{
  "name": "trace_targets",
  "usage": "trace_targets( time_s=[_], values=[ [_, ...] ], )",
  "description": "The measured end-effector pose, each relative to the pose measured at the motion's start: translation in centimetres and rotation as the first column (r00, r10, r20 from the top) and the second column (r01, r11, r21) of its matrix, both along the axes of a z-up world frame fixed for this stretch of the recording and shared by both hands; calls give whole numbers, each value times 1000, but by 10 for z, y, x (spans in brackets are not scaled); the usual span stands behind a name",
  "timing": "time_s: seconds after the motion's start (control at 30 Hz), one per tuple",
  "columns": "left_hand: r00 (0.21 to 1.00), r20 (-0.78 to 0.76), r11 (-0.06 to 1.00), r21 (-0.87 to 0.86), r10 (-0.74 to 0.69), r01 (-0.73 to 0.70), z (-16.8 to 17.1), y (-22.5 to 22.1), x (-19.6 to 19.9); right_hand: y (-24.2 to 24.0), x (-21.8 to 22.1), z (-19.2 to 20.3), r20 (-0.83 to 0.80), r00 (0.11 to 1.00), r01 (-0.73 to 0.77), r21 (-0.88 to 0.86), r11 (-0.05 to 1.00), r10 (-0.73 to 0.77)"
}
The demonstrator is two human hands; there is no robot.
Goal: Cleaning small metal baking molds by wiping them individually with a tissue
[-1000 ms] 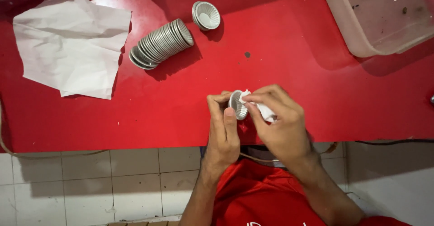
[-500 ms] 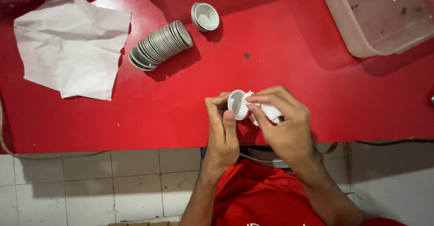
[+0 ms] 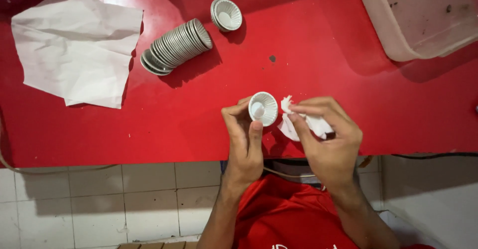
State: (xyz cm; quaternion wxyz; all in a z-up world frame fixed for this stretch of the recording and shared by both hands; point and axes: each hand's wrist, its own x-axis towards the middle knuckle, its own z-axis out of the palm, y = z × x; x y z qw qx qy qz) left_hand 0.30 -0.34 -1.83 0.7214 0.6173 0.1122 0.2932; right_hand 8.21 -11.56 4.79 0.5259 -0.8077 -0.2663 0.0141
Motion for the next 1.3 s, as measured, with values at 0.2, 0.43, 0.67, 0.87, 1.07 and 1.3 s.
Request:
trace_targets(
  time_s=[0.2,0.43,0.67,0.87,1.07,1.3],
  values=[
    [1000,0,1000,0,-14,14,9,4,-1,10,-6,-8,-13,998,-55,2,998,55],
    [996,51,992,-103,-74,79,-10,0,1,-11,-1,-15,-108,993,-45,2,999,45],
    [983,112,975,-152,-144,160,0,-2,3,-5,11,-19,-239,969,62,16,998,-56],
    [952,-258,878,399,-168,263,31,33,24,-10,39,-41,-179,982,55,-19,998,-58],
    [940,-184,702,628,-287,337,20,62,81,11,68,-31,68,998,1,36,999,-3],
    [926,-193,640,676,-326,366,31,71,97,2,86,-24,218,975,-40,-41,998,48]
  ],
)
